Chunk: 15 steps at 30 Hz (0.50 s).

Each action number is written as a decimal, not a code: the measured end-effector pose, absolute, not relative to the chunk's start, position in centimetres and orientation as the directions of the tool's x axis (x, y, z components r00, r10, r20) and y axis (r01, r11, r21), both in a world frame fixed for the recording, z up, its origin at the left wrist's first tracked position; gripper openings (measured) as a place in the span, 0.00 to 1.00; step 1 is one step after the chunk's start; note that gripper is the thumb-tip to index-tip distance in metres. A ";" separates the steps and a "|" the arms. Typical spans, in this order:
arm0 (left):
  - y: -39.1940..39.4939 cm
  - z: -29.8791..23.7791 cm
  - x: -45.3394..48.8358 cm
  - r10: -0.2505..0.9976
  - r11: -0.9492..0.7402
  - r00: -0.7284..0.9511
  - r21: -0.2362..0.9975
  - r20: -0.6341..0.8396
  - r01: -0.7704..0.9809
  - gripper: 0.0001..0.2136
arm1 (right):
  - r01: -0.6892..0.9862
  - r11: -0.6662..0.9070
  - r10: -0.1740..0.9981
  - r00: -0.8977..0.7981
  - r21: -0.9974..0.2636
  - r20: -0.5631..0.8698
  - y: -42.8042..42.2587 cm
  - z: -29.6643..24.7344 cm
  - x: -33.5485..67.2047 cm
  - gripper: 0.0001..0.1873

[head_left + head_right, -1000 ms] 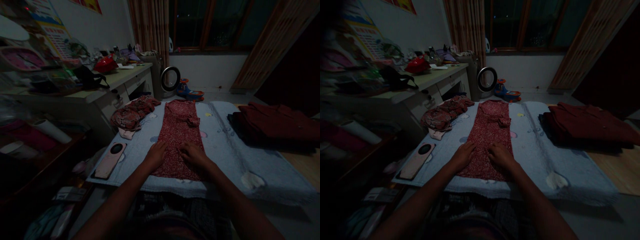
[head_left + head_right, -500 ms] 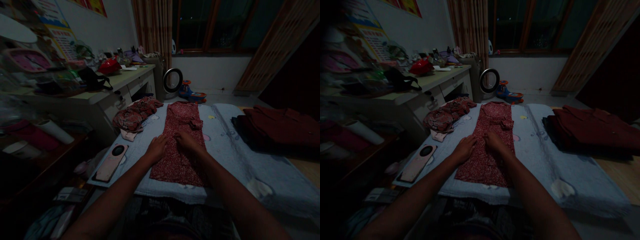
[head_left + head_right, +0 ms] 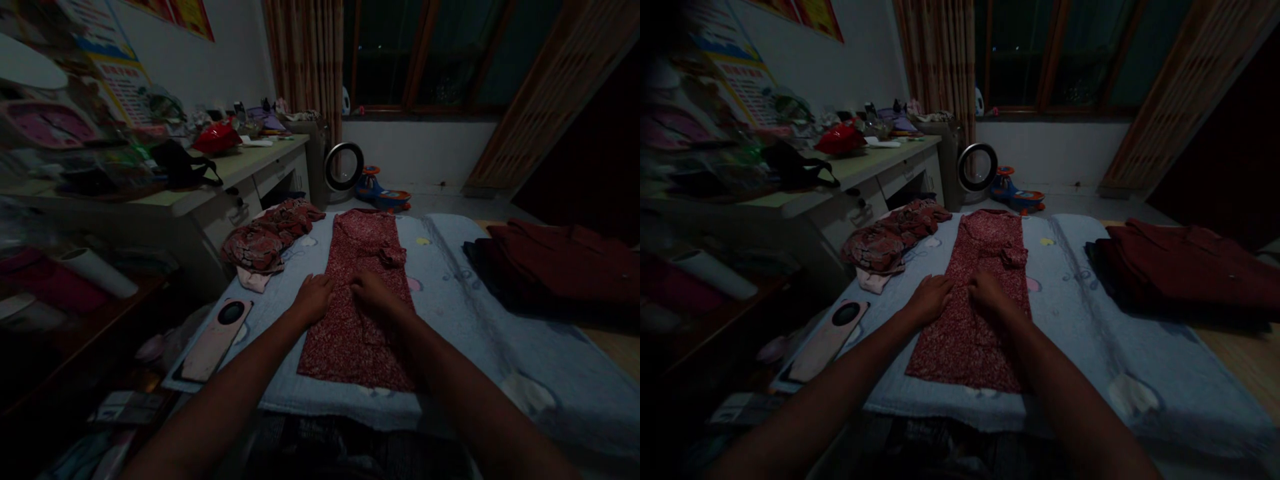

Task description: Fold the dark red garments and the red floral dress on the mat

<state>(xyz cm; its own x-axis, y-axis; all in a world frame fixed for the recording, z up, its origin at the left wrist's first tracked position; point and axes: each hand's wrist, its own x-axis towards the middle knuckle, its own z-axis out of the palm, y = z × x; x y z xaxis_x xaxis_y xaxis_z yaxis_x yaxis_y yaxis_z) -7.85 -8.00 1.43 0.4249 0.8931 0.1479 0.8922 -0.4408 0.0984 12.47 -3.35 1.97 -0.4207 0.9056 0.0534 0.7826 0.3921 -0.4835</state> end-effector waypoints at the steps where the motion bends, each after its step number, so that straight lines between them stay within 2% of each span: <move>1: -7.7 1.7 -7.8 0.894 -0.437 0.420 0.094 0.157 0.894 0.12 | 0.767 0.405 0.900 -0.429 -0.498 0.072 -3.1 2.2 13.0 0.11; 4: -6.3 2.1 -7.5 0.885 -0.447 0.424 0.103 0.192 0.888 0.10 | 0.764 0.371 0.928 -0.321 -0.528 0.187 -1.8 3.1 15.7 0.11; 6: -5.0 2.1 -7.2 0.876 -0.460 0.426 0.125 0.228 0.879 0.11 | 0.793 0.282 0.951 -0.155 -0.540 0.269 -0.6 3.2 18.2 0.12; 9: -2.7 2.0 -6.6 0.871 -0.460 0.413 0.146 0.267 0.876 0.13 | 0.822 0.135 0.923 0.098 -0.553 0.372 1.2 2.5 21.6 0.14; 12: -0.3 1.5 -5.6 0.881 -0.443 0.394 0.164 0.263 0.881 0.14 | 0.836 -0.018 0.897 0.256 -0.548 0.361 2.8 1.3 23.8 0.20; 15: 2.0 0.5 -4.6 0.908 -0.385 0.330 0.203 0.259 0.900 0.19 | 0.847 -0.083 0.928 0.258 -0.525 0.269 4.1 0.4 24.3 0.25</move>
<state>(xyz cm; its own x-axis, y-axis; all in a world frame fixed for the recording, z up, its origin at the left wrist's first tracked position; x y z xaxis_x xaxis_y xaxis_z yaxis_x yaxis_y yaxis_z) -4.60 1.98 0.46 0.3299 0.9077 0.2592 0.9003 -0.3851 0.2030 24.27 4.14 0.43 0.2579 0.9280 0.2688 0.8468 -0.0832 -0.5253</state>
